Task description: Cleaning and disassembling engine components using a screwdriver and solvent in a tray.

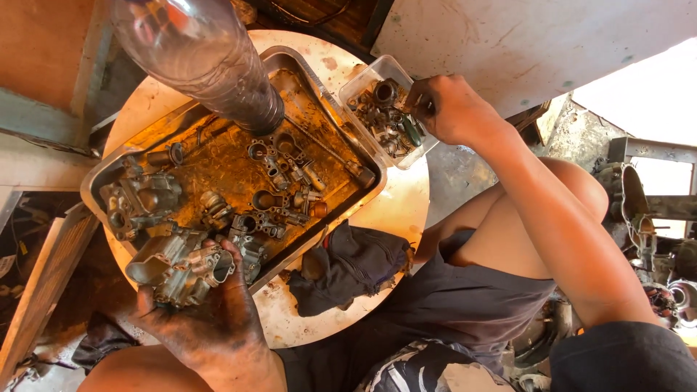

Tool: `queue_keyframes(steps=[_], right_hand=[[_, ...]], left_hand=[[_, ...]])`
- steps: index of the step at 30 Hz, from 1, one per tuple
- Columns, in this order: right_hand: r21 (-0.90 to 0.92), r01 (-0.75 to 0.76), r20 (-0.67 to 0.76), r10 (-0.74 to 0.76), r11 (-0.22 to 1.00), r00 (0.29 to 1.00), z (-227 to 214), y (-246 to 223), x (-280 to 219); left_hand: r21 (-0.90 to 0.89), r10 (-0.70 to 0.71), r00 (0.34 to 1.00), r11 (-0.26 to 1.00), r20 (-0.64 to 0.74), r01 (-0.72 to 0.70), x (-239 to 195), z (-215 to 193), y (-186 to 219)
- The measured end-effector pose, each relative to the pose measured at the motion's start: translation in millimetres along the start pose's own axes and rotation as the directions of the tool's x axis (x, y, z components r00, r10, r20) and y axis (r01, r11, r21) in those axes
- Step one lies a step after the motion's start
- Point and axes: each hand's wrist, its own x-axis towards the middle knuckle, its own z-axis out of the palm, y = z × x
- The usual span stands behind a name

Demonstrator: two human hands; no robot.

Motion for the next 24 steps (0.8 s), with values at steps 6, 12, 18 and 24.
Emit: queue_keyframes(steps=[6, 12, 18, 24], right_hand=[[-0.143, -0.307, 0.009, 0.312, 0.941, 0.950, -12, -31, -17], [-0.105, -0.004, 0.064, 0.010, 0.994, 0.998, 4, -70, -31], [0.070, 0.543, 0.210, -0.544, 0.837, 0.812, 104, -71, -21], [-0.090, 0.481, 0.230, -0.452, 0.872, 0.862, 152, -62, 8]], left_hand=[[-0.075, -0.047, 0.993, 0.996, -0.107, 0.039, -8, 9, 4], [-0.113, -0.057, 0.973, 0.993, -0.223, 0.032, -28, 29, 12], [-0.197, -0.020, 0.998, 0.980, -0.067, 0.006, -27, 18, 19], [-0.086, -0.020, 0.991, 0.996, -0.136, 0.008, -24, 19, 20]])
